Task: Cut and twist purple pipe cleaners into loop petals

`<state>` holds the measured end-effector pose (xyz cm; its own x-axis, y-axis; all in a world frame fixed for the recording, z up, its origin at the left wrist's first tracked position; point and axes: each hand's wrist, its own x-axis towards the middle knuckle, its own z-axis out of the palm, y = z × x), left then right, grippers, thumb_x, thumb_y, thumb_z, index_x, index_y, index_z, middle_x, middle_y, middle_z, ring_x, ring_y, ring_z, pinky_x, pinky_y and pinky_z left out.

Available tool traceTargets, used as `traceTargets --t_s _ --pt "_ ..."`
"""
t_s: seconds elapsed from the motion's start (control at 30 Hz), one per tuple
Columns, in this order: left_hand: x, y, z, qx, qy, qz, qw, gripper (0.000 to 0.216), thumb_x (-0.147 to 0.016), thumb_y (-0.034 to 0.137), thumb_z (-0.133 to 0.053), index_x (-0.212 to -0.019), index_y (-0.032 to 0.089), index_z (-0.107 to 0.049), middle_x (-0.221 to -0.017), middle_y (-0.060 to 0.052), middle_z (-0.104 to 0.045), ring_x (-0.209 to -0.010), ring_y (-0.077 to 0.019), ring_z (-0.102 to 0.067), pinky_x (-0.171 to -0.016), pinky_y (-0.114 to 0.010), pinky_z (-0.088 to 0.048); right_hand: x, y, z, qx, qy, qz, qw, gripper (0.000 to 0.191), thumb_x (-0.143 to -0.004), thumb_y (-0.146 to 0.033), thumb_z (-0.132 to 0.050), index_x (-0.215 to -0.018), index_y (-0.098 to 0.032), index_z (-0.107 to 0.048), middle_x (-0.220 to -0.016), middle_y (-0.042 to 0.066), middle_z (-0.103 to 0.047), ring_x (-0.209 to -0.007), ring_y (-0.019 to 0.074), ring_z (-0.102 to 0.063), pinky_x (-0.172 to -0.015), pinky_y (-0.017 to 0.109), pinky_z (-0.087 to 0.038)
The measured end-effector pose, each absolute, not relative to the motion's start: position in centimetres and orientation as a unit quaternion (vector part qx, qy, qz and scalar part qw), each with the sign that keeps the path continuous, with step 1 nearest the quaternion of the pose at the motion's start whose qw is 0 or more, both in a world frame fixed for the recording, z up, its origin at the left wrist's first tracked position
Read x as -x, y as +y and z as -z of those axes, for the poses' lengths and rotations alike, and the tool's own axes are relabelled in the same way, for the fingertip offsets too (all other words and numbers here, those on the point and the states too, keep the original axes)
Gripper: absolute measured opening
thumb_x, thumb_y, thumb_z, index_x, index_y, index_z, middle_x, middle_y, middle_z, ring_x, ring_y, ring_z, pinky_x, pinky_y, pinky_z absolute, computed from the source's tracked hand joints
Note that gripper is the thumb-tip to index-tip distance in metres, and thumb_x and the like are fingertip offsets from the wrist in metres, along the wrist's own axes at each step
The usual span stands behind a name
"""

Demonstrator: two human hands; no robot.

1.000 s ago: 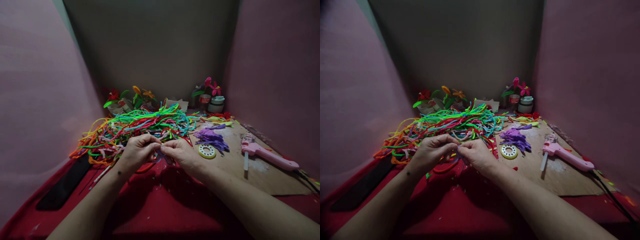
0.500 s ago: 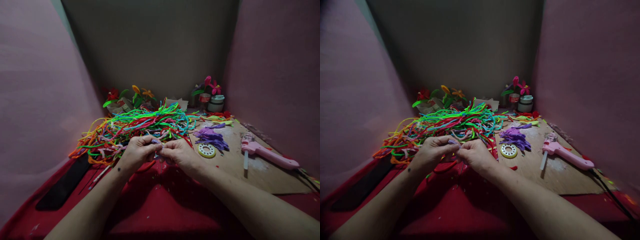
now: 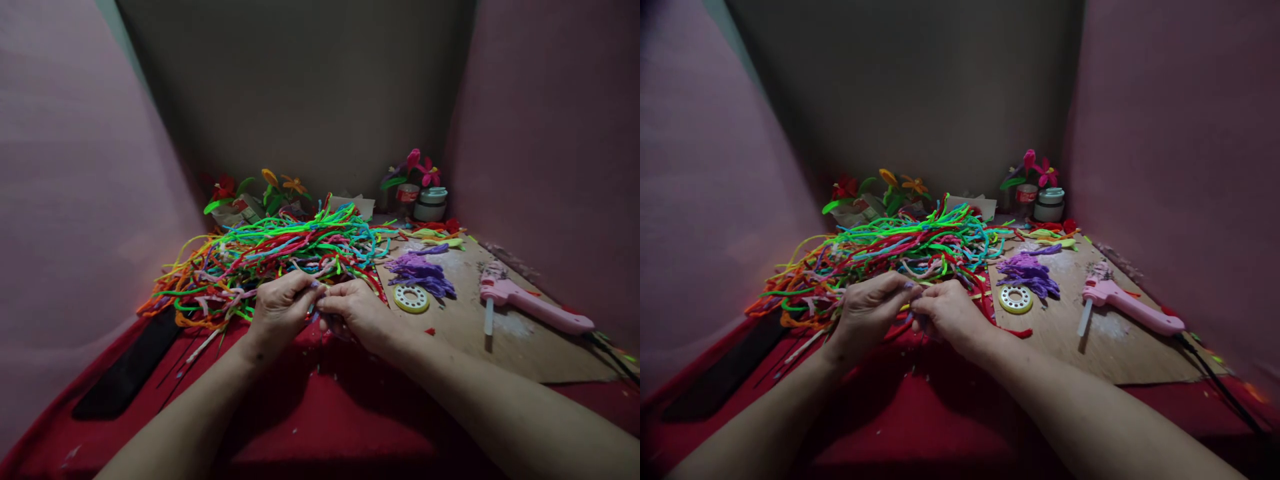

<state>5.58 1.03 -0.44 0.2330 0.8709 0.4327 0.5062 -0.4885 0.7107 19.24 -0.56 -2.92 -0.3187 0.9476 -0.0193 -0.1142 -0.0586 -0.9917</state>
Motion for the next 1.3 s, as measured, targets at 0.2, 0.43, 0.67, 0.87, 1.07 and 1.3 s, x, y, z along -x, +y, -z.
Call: traceTargets --t_s 0.2,0.43,0.67,0.87,1.07,1.3 --pt "-5.2 1.6 0.1 -0.703 0.470 -0.369 0.386 0.020 -0.071 0.030 -0.058 -0.059 0.015 -0.054 -0.052 0.005 -0.045 -0.048 -0.0063 -0.038 -0.044 -0.017 -0.029 -19.2 -0.5 2.7 0.373 -0.541 -0.623 0.424 0.028 -0.072 -0.029 -0.053 -0.050 -0.014 -0.055 -0.038 -0.003 -0.045 -0.030 0.0049 -0.034 -0.033 0.019 -0.022" --pt "-4.7 2.2 0.1 -0.659 0.408 -0.341 0.532 0.021 -0.072 0.032 -0.059 -0.065 0.013 -0.053 -0.044 0.007 -0.039 -0.037 -0.0021 -0.030 -0.037 -0.015 -0.021 -19.0 -0.9 1.8 0.405 -0.526 -0.621 0.417 0.029 -0.070 -0.032 -0.057 -0.048 -0.014 -0.052 -0.033 -0.005 -0.040 -0.028 0.0033 -0.028 -0.032 0.019 -0.018" --pt "-5.0 2.7 0.9 -0.539 0.372 -0.376 0.655 0.024 -0.066 0.033 -0.063 -0.060 0.015 -0.049 -0.039 0.008 -0.041 -0.027 -0.0013 -0.023 -0.031 -0.016 -0.016 -18.9 -0.7 2.1 0.369 -0.500 -0.660 0.423 0.025 -0.066 -0.031 -0.058 -0.050 -0.014 -0.052 -0.035 -0.004 -0.046 -0.026 0.0031 -0.027 -0.030 0.019 -0.016" --pt "-5.8 1.7 1.4 -0.662 0.450 -0.462 0.382 0.016 -0.067 0.027 -0.062 -0.058 0.014 -0.058 -0.054 0.002 -0.055 -0.048 -0.0071 -0.046 -0.048 -0.019 -0.036 -18.8 -0.3 3.3 0.367 -0.506 -0.643 0.443 0.027 -0.066 -0.029 -0.057 -0.045 -0.014 -0.051 -0.033 -0.004 -0.043 -0.025 0.0038 -0.027 -0.029 0.020 -0.015" --pt "-5.4 2.5 0.9 -0.623 0.457 -0.454 0.443 0.021 -0.072 0.035 -0.058 -0.067 0.015 -0.060 -0.049 0.005 -0.049 -0.039 -0.0045 -0.037 -0.039 -0.017 -0.027 -18.6 -0.7 2.8 0.388 -0.489 -0.640 0.448 0.025 -0.065 -0.027 -0.058 -0.045 -0.013 -0.052 -0.034 -0.003 -0.045 -0.027 0.0041 -0.029 -0.030 0.020 -0.016" --pt "-4.1 2.9 0.3 -0.607 0.419 -0.371 0.564 0.025 -0.067 0.037 -0.064 -0.074 0.013 -0.061 -0.051 0.005 -0.046 -0.038 -0.0021 -0.033 -0.038 -0.015 -0.024 -18.6 -0.7 2.6 0.409 -0.494 -0.616 0.458 0.024 -0.065 -0.027 -0.058 -0.046 -0.013 -0.053 -0.034 -0.004 -0.044 -0.028 0.0038 -0.031 -0.031 0.019 -0.018"
